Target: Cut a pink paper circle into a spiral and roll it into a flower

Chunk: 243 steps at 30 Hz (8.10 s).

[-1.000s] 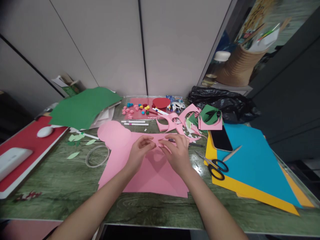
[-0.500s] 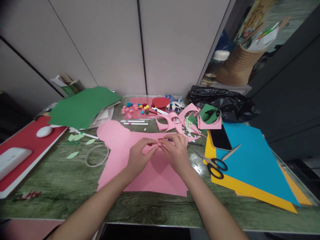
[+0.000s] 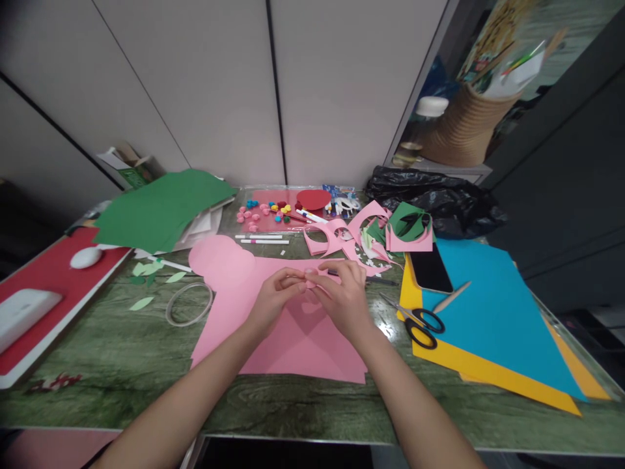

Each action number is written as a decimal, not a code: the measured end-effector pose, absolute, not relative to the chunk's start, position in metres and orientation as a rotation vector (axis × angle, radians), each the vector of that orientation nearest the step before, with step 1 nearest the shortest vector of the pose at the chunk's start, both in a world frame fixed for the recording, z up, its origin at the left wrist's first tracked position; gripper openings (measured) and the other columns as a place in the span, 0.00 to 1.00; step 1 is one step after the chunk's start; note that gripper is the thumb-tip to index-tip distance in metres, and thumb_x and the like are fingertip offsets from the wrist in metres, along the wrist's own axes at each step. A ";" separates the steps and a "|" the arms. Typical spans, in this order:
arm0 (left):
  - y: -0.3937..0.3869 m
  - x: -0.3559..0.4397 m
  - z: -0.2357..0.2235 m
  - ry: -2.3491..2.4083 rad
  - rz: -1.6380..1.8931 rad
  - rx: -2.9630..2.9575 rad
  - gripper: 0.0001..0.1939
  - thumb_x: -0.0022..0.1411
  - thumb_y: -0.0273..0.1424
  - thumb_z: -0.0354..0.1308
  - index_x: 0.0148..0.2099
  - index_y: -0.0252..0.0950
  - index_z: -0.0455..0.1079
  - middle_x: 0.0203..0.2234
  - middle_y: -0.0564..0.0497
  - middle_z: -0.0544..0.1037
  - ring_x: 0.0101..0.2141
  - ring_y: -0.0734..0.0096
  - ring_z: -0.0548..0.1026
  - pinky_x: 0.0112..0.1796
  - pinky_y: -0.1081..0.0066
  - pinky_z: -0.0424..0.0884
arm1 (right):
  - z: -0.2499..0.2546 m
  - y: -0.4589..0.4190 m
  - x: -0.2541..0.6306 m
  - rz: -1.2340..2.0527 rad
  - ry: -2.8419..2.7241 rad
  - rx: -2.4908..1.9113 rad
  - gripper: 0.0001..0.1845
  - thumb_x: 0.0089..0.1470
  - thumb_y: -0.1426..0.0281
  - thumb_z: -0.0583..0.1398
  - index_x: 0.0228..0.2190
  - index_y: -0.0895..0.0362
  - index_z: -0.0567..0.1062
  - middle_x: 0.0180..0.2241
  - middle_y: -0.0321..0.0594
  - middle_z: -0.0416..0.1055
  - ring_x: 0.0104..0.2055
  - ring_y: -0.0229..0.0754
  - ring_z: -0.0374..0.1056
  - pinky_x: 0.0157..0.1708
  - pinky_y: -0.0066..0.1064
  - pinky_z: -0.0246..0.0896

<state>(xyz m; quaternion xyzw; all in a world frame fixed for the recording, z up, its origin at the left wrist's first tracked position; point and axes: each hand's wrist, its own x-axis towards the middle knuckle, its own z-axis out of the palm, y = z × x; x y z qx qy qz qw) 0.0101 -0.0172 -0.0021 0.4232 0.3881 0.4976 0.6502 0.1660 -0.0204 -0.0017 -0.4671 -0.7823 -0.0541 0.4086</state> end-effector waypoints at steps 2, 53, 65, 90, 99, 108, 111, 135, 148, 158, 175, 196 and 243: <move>-0.017 0.011 -0.002 0.859 1.119 0.923 0.11 0.47 0.29 0.64 0.35 0.33 0.68 0.30 0.50 0.77 0.33 0.72 0.74 0.35 0.72 0.68 | -0.002 -0.020 0.166 -0.128 -1.971 -1.177 0.09 0.50 0.70 0.61 0.36 0.48 0.77 0.37 0.41 0.70 0.40 0.45 0.61 0.39 0.41 0.55; -0.012 0.003 -0.004 0.812 1.032 0.700 0.14 0.42 0.28 0.67 0.34 0.32 0.72 0.28 0.50 0.78 0.29 0.76 0.74 0.33 0.75 0.66 | -0.010 -0.014 0.167 0.102 -1.973 -1.226 0.10 0.48 0.64 0.62 0.36 0.49 0.77 0.37 0.41 0.70 0.40 0.45 0.62 0.40 0.41 0.57; -0.008 0.003 -0.008 0.924 1.078 0.707 0.16 0.43 0.32 0.67 0.36 0.33 0.68 0.25 0.50 0.78 0.27 0.75 0.74 0.28 0.76 0.64 | -0.002 -0.013 0.164 0.615 -1.764 -1.270 0.07 0.51 0.66 0.58 0.27 0.54 0.74 0.32 0.39 0.70 0.38 0.43 0.66 0.40 0.37 0.59; -0.011 0.006 -0.006 0.908 1.085 0.728 0.16 0.42 0.30 0.67 0.36 0.34 0.69 0.25 0.52 0.77 0.28 0.74 0.74 0.32 0.74 0.66 | -0.010 -0.014 0.161 1.387 -1.245 -1.193 0.13 0.45 0.64 0.62 0.22 0.55 0.63 0.20 0.30 0.66 0.24 0.35 0.62 0.26 0.27 0.53; -0.011 0.005 -0.006 0.890 1.064 0.853 0.18 0.44 0.29 0.66 0.39 0.34 0.68 0.26 0.51 0.76 0.30 0.73 0.75 0.34 0.73 0.68 | -0.009 -0.014 0.163 1.451 -1.138 -1.092 0.10 0.44 0.70 0.62 0.26 0.55 0.64 0.24 0.29 0.64 0.26 0.33 0.62 0.29 0.26 0.54; -0.016 0.009 -0.001 0.989 1.139 1.220 0.13 0.47 0.29 0.63 0.37 0.34 0.68 0.29 0.49 0.76 0.32 0.73 0.75 0.36 0.72 0.70 | -0.008 -0.015 0.157 1.377 -1.180 -1.045 0.11 0.42 0.74 0.62 0.27 0.55 0.63 0.25 0.29 0.61 0.27 0.33 0.58 0.28 0.25 0.52; -0.018 0.009 -0.001 0.987 1.140 1.315 0.13 0.49 0.28 0.62 0.39 0.34 0.67 0.30 0.48 0.76 0.33 0.72 0.75 0.36 0.72 0.70 | -0.004 -0.015 0.158 1.383 -1.205 -1.064 0.12 0.42 0.75 0.61 0.27 0.54 0.62 0.24 0.28 0.61 0.26 0.32 0.58 0.28 0.25 0.52; -0.014 0.002 -0.005 0.983 1.091 1.536 0.16 0.51 0.27 0.60 0.44 0.35 0.67 0.31 0.48 0.76 0.33 0.71 0.75 0.38 0.69 0.72 | 0.008 -0.017 0.170 0.684 -1.719 -1.245 0.07 0.47 0.73 0.59 0.32 0.54 0.71 0.32 0.37 0.68 0.35 0.41 0.63 0.37 0.35 0.58; -0.009 0.000 -0.013 1.124 1.022 1.547 0.20 0.50 0.26 0.60 0.47 0.37 0.65 0.29 0.50 0.77 0.32 0.72 0.76 0.38 0.68 0.73 | -0.002 -0.017 0.169 0.215 -2.134 -1.295 0.09 0.47 0.73 0.60 0.32 0.50 0.77 0.36 0.39 0.69 0.42 0.46 0.61 0.43 0.42 0.54; -0.007 0.000 -0.010 0.931 1.047 1.112 0.24 0.46 0.28 0.64 0.47 0.33 0.64 0.32 0.46 0.77 0.34 0.68 0.76 0.37 0.66 0.72 | 0.002 -0.012 0.166 0.605 -1.855 -1.243 0.02 0.48 0.68 0.61 0.28 0.53 0.75 0.34 0.39 0.68 0.41 0.44 0.65 0.43 0.39 0.58; -0.016 0.004 -0.007 1.158 1.032 1.683 0.25 0.51 0.22 0.56 0.52 0.41 0.62 0.31 0.52 0.76 0.33 0.72 0.75 0.37 0.70 0.72 | -0.005 -0.017 0.167 0.166 -2.131 -1.255 0.09 0.46 0.74 0.59 0.32 0.52 0.73 0.37 0.40 0.69 0.43 0.48 0.60 0.43 0.42 0.52; -0.016 0.003 -0.008 1.171 1.012 1.889 0.27 0.50 0.20 0.55 0.54 0.42 0.61 0.34 0.52 0.77 0.36 0.70 0.74 0.41 0.66 0.69 | -0.003 -0.017 0.166 0.247 -2.142 -1.259 0.09 0.44 0.74 0.59 0.31 0.52 0.71 0.38 0.40 0.68 0.44 0.48 0.60 0.44 0.43 0.53; -0.015 0.006 -0.004 0.862 1.071 0.884 0.24 0.43 0.29 0.67 0.44 0.35 0.67 0.27 0.52 0.76 0.30 0.73 0.74 0.35 0.71 0.69 | -0.005 -0.022 0.167 -0.251 -1.987 -1.032 0.09 0.46 0.73 0.62 0.32 0.52 0.71 0.34 0.38 0.70 0.38 0.43 0.65 0.38 0.38 0.54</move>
